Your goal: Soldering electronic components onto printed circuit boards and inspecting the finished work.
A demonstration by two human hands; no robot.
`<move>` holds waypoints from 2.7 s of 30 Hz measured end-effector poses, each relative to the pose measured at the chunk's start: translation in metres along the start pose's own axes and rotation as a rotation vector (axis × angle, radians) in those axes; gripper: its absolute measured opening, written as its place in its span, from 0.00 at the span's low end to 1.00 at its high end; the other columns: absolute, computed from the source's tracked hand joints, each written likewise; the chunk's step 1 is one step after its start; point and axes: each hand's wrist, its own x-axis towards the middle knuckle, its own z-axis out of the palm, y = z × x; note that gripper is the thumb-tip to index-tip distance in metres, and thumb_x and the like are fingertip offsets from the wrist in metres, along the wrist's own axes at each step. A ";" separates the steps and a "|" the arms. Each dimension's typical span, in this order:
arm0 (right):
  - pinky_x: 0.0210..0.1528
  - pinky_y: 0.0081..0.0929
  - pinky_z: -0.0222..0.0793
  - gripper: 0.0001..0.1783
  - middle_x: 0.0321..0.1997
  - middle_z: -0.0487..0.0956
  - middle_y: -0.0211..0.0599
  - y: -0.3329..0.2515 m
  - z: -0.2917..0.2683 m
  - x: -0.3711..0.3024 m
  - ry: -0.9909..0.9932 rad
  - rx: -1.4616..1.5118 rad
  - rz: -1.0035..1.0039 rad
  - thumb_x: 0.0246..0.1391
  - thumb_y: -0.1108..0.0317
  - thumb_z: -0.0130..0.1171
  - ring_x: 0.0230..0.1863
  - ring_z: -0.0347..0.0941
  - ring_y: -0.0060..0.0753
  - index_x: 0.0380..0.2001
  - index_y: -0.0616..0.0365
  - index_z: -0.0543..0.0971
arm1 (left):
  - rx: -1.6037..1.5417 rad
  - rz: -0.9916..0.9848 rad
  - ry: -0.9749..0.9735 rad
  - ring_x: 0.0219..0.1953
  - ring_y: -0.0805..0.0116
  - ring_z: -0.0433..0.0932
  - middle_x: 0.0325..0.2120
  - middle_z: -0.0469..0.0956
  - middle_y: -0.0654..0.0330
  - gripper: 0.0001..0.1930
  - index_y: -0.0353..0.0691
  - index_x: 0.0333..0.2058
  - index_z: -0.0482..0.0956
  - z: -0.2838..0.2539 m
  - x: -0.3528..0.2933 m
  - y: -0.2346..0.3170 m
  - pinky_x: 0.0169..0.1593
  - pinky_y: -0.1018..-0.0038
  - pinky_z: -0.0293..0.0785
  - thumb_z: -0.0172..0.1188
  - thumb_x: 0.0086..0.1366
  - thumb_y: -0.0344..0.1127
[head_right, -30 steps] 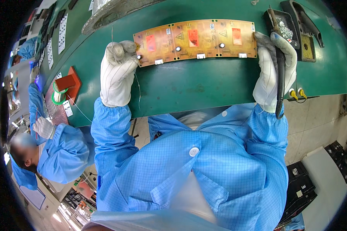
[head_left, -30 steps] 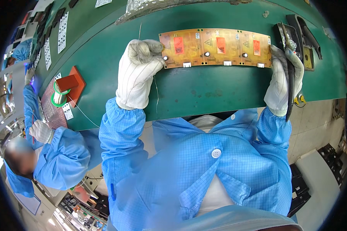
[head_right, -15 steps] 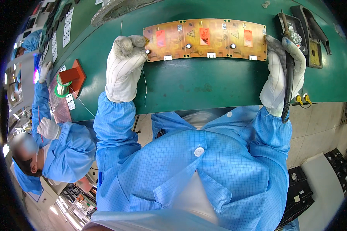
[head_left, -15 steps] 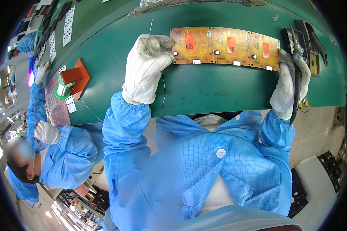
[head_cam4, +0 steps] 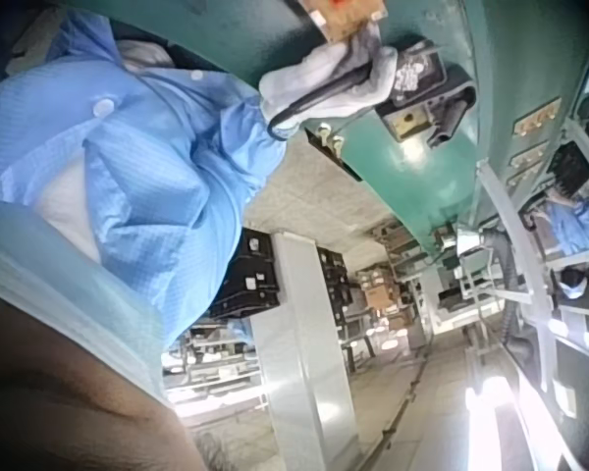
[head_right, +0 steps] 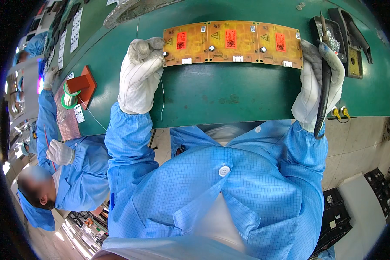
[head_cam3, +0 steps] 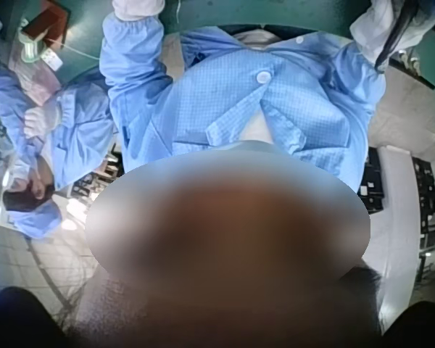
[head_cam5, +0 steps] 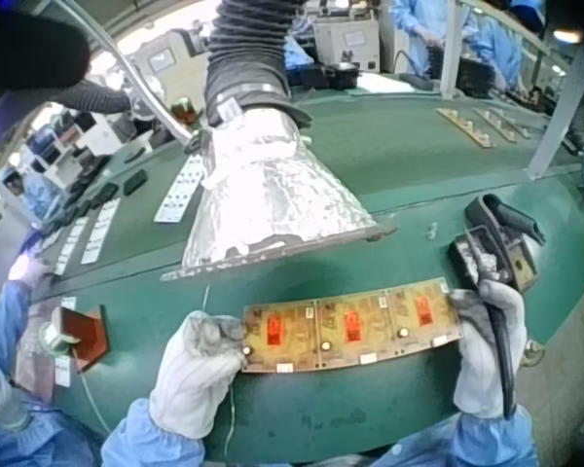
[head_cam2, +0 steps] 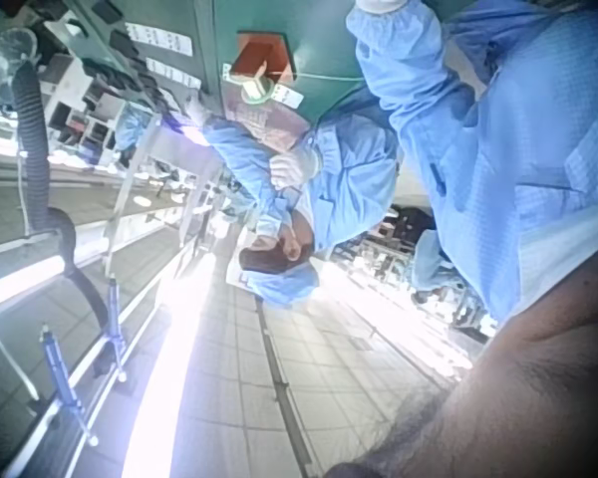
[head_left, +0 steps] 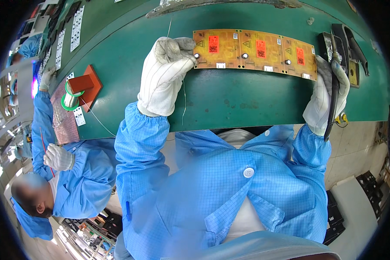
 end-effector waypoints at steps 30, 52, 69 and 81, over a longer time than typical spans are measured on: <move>0.52 0.29 0.72 0.23 0.47 0.78 0.50 -0.013 -0.001 0.000 -0.026 -0.005 0.054 0.53 0.75 0.60 0.50 0.76 0.39 0.53 0.63 0.67 | -0.329 -0.071 -0.027 0.46 0.64 0.71 0.39 0.70 0.54 0.09 0.39 0.35 0.68 0.001 0.002 -0.006 0.48 0.66 0.73 0.61 0.61 0.28; 0.26 0.17 0.63 0.16 0.30 0.78 0.34 -0.045 -0.002 -0.003 -0.169 -0.096 0.197 0.54 0.69 0.57 0.23 0.66 0.17 0.46 0.62 0.74 | 0.179 0.137 0.201 0.34 0.75 0.64 0.30 0.66 0.64 0.12 0.35 0.36 0.68 -0.025 -0.052 0.044 0.41 0.79 0.62 0.55 0.59 0.37; 0.27 0.17 0.64 0.14 0.30 0.77 0.35 -0.049 0.001 -0.002 -0.199 -0.093 0.236 0.57 0.70 0.55 0.24 0.66 0.18 0.47 0.60 0.73 | 0.453 0.093 0.421 0.21 0.63 0.77 0.25 0.76 0.51 0.21 0.35 0.42 0.69 -0.046 0.134 0.040 0.24 0.69 0.73 0.59 0.61 0.47; 0.31 0.18 0.68 0.13 0.35 0.78 0.38 -0.034 -0.014 0.015 -0.219 -0.271 -0.138 0.54 0.79 0.56 0.30 0.72 0.20 0.44 0.62 0.73 | 0.705 0.461 0.189 0.30 0.50 0.78 0.31 0.79 0.53 0.09 0.46 0.42 0.72 -0.107 0.264 -0.088 0.32 0.59 0.74 0.53 0.64 0.38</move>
